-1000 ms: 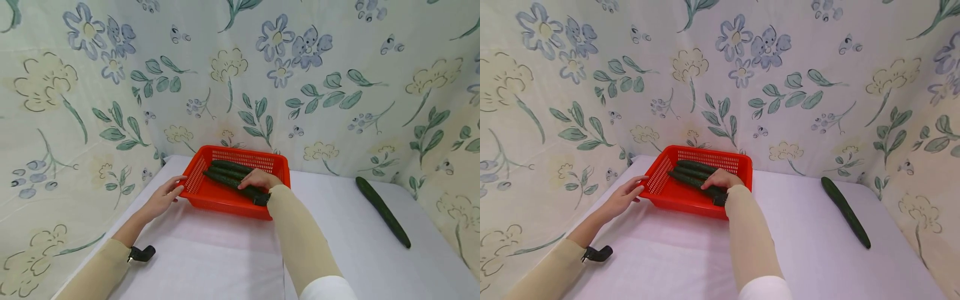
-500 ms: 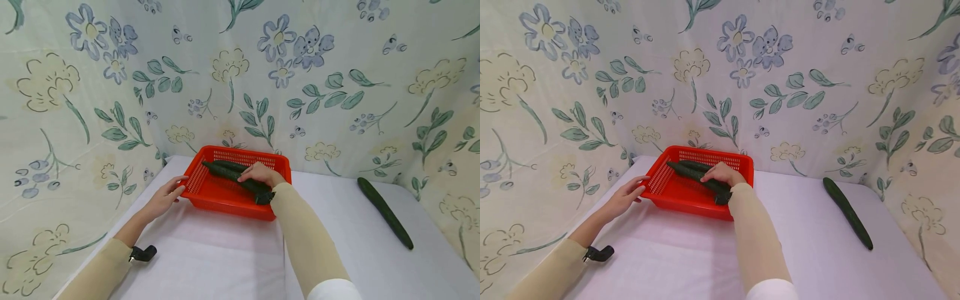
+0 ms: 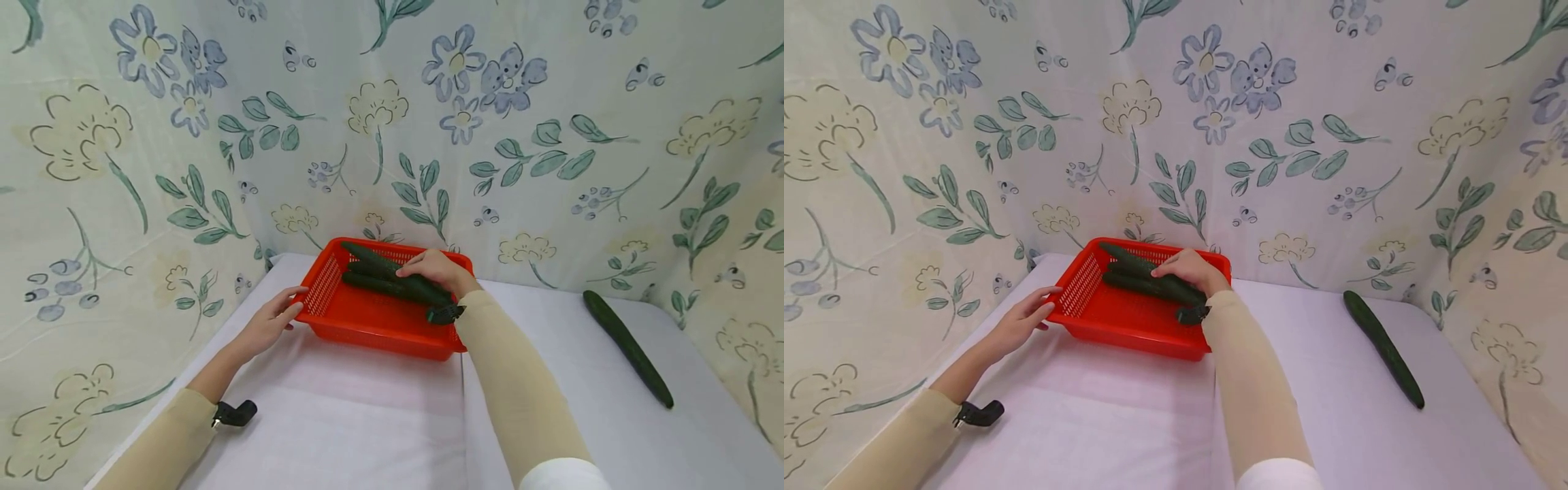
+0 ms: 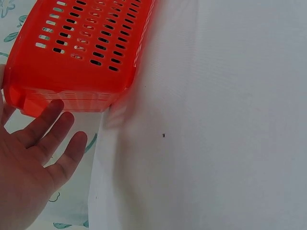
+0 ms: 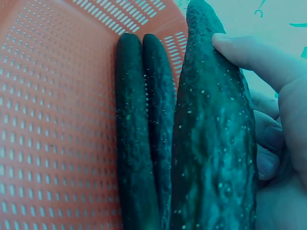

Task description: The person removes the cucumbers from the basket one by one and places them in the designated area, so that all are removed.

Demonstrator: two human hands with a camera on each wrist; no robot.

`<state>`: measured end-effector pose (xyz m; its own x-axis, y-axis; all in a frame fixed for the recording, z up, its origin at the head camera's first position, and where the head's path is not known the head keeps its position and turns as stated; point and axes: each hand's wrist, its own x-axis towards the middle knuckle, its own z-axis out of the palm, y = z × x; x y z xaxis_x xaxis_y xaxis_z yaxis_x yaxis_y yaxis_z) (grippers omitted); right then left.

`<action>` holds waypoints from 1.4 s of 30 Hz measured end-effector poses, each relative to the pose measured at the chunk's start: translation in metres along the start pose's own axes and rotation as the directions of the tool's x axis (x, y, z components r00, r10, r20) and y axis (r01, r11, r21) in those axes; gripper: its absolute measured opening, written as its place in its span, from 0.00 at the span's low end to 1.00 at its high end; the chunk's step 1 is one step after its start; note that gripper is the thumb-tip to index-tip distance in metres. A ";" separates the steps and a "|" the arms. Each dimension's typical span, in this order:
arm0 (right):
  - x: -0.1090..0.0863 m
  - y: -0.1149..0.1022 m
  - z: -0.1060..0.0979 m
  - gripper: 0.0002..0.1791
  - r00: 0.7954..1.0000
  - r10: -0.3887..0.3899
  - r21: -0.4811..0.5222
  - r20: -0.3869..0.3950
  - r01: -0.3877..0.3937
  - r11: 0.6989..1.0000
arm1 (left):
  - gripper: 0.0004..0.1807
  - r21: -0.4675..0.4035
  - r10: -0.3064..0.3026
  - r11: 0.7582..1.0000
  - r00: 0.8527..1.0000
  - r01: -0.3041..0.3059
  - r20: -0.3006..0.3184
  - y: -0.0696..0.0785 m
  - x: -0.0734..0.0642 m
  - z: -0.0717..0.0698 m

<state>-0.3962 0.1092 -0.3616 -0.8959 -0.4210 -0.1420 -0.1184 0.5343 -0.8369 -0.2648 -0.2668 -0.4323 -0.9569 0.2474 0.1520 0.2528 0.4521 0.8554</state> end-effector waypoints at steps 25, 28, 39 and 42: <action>-0.026 -0.007 -0.047 0.22 0.984 -0.123 0.057 -0.131 0.131 0.990 | 0.28 -0.040 -0.001 0.999 1.000 0.001 -0.002 -0.006 0.000 0.005; -0.029 -0.008 -0.054 0.22 0.982 -0.127 0.046 -0.139 0.134 0.990 | 0.28 -0.037 0.004 0.999 1.000 -0.004 -0.002 -0.005 0.000 0.005; -0.052 -0.003 -0.087 0.22 0.975 -0.125 -0.020 -0.184 0.124 0.992 | 0.26 -0.034 0.000 0.999 1.000 -0.001 -0.011 -0.002 -0.001 0.003; -0.062 0.003 -0.097 0.22 0.974 -0.118 -0.053 -0.194 0.109 0.993 | 0.26 -0.037 0.002 0.999 1.000 -0.003 -0.012 -0.001 0.000 0.003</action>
<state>-0.3826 0.2079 -0.3042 -0.9415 -0.3311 0.0623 -0.2381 0.5232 -0.8182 -0.2651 -0.2652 -0.4347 -0.9579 0.2385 0.1598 0.2500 0.4191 0.8729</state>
